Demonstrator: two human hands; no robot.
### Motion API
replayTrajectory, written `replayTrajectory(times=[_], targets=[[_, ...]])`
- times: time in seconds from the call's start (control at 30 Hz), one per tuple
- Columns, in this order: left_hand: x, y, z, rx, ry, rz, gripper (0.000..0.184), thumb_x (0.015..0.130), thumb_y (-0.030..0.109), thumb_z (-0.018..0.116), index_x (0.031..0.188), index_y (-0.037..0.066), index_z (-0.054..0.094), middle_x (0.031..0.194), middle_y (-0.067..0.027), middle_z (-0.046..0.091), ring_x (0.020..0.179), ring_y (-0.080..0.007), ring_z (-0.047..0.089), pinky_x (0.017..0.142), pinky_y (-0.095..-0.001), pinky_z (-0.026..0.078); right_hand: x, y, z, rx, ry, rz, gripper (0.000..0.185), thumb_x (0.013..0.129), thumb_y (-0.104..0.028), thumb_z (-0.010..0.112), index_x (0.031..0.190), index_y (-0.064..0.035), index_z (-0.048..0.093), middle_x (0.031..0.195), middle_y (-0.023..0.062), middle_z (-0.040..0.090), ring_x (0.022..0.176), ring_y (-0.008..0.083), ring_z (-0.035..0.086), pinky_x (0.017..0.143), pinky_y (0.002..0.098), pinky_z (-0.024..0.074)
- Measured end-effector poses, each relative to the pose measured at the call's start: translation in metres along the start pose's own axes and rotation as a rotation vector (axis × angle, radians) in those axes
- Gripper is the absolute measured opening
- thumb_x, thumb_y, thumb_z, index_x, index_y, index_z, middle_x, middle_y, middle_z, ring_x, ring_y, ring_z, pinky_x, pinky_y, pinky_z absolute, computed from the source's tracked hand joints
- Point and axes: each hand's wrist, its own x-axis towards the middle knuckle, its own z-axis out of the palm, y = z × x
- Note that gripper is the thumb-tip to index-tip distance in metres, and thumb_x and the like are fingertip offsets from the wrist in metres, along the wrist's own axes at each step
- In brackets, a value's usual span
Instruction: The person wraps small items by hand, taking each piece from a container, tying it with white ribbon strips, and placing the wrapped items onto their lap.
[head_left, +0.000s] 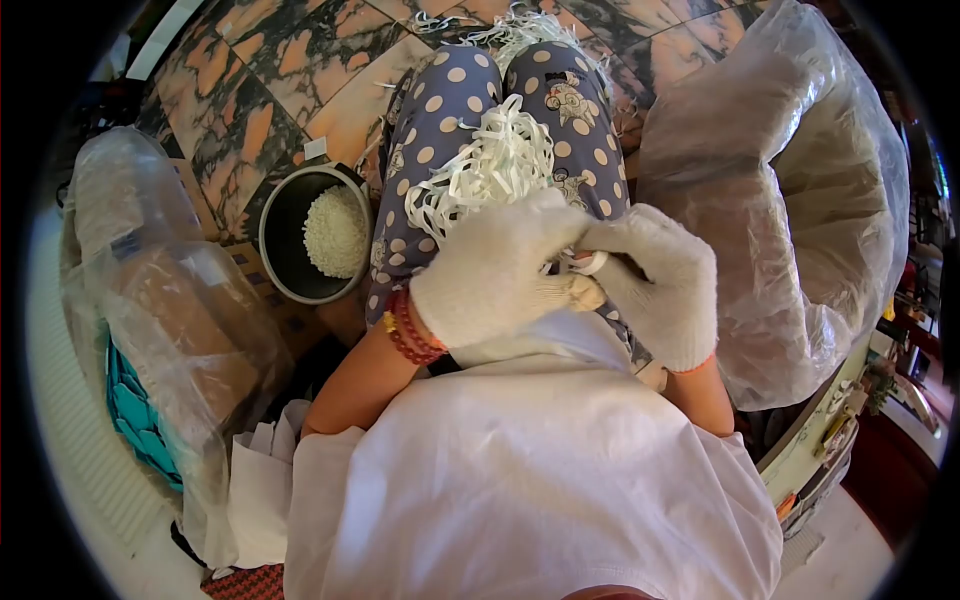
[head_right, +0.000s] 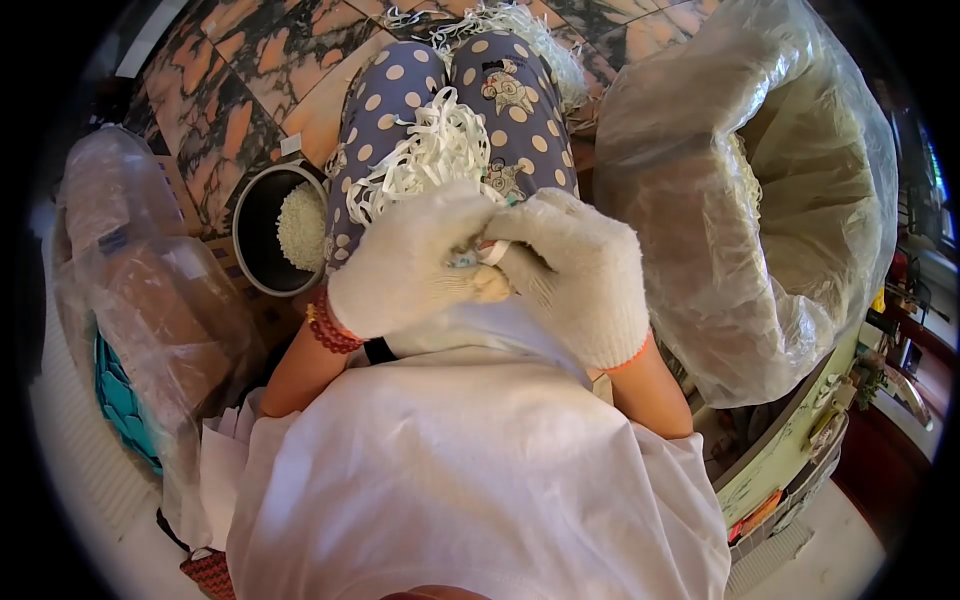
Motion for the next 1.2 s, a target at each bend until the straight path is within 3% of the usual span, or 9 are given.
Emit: replayTrajectory(times=[0.1, 0.2, 0.37, 0.5, 0.73, 0.83, 0.97, 1.1, 1.2], targets=[[-0.001, 0.006, 0.008, -0.056, -0.057, -0.068, 0.021, 0.088, 0.02, 0.072, 0.096, 0.004, 0.06, 0.091, -0.0146, 0.058, 0.079, -0.0359, 0.06, 0.071, -0.0406, 0.049, -0.001, -0.002, -0.011, 0.246, 0.035, 0.031, 0.007, 0.084, -0.006, 0.075, 0.084, -0.0036, 0.069, 0.077, 0.0054, 0.064, 0.067, 0.0164, 0.061, 0.063, 0.0284, 0.0475], [-0.002, 0.009, -0.004, -0.186, -0.109, 0.036, 0.016, 0.096, 0.017, 0.064, 0.093, 0.004, 0.056, 0.084, -0.0109, 0.055, 0.078, -0.0277, 0.06, 0.069, -0.0365, 0.048, -0.002, -0.004, -0.033, 0.464, 0.09, 0.174, 0.021, 0.09, -0.019, 0.07, 0.084, -0.0006, 0.064, 0.076, 0.0, 0.06, 0.069, 0.0072, 0.056, 0.06, 0.0228, 0.0408], [-0.007, 0.008, -0.012, -0.635, -0.201, -0.06, 0.016, 0.105, 0.012, 0.048, 0.092, 0.003, 0.052, 0.081, -0.0025, 0.05, 0.078, -0.012, 0.053, 0.067, -0.0278, 0.045, 0.002, 0.015, -0.042, 0.951, 0.116, 0.316, 0.026, 0.096, -0.024, 0.06, 0.097, 0.0013, 0.06, 0.075, 0.0028, 0.057, 0.062, 0.0058, 0.047, 0.056, 0.0206, 0.0357], [-0.016, -0.01, 0.0, -0.983, -0.236, -0.233, 0.015, 0.104, 0.009, 0.047, 0.094, 0.002, 0.056, 0.085, -0.0031, 0.057, 0.077, -0.0099, 0.054, 0.068, -0.0248, 0.046, 0.007, 0.032, -0.016, 1.176, 0.223, 0.441, 0.026, 0.098, -0.023, 0.057, 0.104, 0.0022, 0.06, 0.073, 0.0031, 0.057, 0.062, 0.0069, 0.046, 0.056, 0.0218, 0.0368], [-0.025, -0.019, -0.005, -0.875, -0.279, -0.503, 0.018, 0.101, 0.012, 0.051, 0.096, 0.001, 0.064, 0.091, -0.0062, 0.067, 0.08, -0.0121, 0.062, 0.07, -0.0254, 0.051, -0.005, 0.077, -0.018, 1.066, 0.152, 0.585, 0.022, 0.095, -0.014, 0.06, 0.112, -0.0003, 0.06, 0.095, 0.0066, 0.061, 0.067, 0.0086, 0.047, 0.06, 0.0227, 0.039], [-0.029, -0.023, -0.007, -0.931, -0.269, -0.523, 0.018, 0.101, 0.013, 0.052, 0.098, 0.001, 0.065, 0.09, -0.0056, 0.066, 0.08, -0.0116, 0.062, 0.069, -0.0248, 0.05, 0.002, 0.065, -0.012, 0.631, 0.43, 0.554, 0.025, 0.089, -0.005, 0.06, 0.113, 0.0015, 0.063, 0.082, 0.0021, 0.062, 0.063, 0.0046, 0.045, 0.056, 0.0196, 0.0368], [-0.029, -0.024, -0.009, -0.92, -0.296, -0.52, 0.018, 0.101, 0.015, 0.054, 0.101, 0.001, 0.065, 0.088, -0.004, 0.065, 0.075, -0.0099, 0.06, 0.067, -0.0238, 0.048, -0.003, 0.058, -0.026, 0.536, 0.471, 0.462, 0.041, 0.084, -0.001, 0.061, 0.124, -0.0016, 0.061, 0.092, 0.0017, 0.064, 0.063, 0.0034, 0.045, 0.054, 0.0189, 0.0369], [-0.02, -0.011, -0.012, -0.96, -0.321, -0.536, 0.018, 0.101, 0.015, 0.055, 0.104, 0.0, 0.066, 0.088, -0.0016, 0.064, 0.07, -0.007, 0.056, 0.066, -0.0221, 0.047, 0.006, 0.022, -0.014, 0.416, -0.002, 0.137, 0.07, 0.072, -0.001, 0.074, 0.14, -0.0068, 0.056, 0.121, -0.0002, 0.062, 0.066, 0.0039, 0.046, 0.062, 0.0206, 0.0434], [-0.02, -0.011, -0.014, -0.905, -0.353, -0.462, 0.017, 0.101, 0.013, 0.055, 0.104, 0.0, 0.065, 0.089, 0.0, 0.063, 0.073, -0.0057, 0.055, 0.067, -0.0207, 0.046, 0.006, 0.018, 0.002, 0.309, -0.485, 0.169, 0.062, 0.078, -0.012, 0.078, 0.137, -0.0078, 0.06, 0.109, 0.0063, 0.069, 0.081, 0.012, 0.06, 0.073, 0.0302, 0.05]])
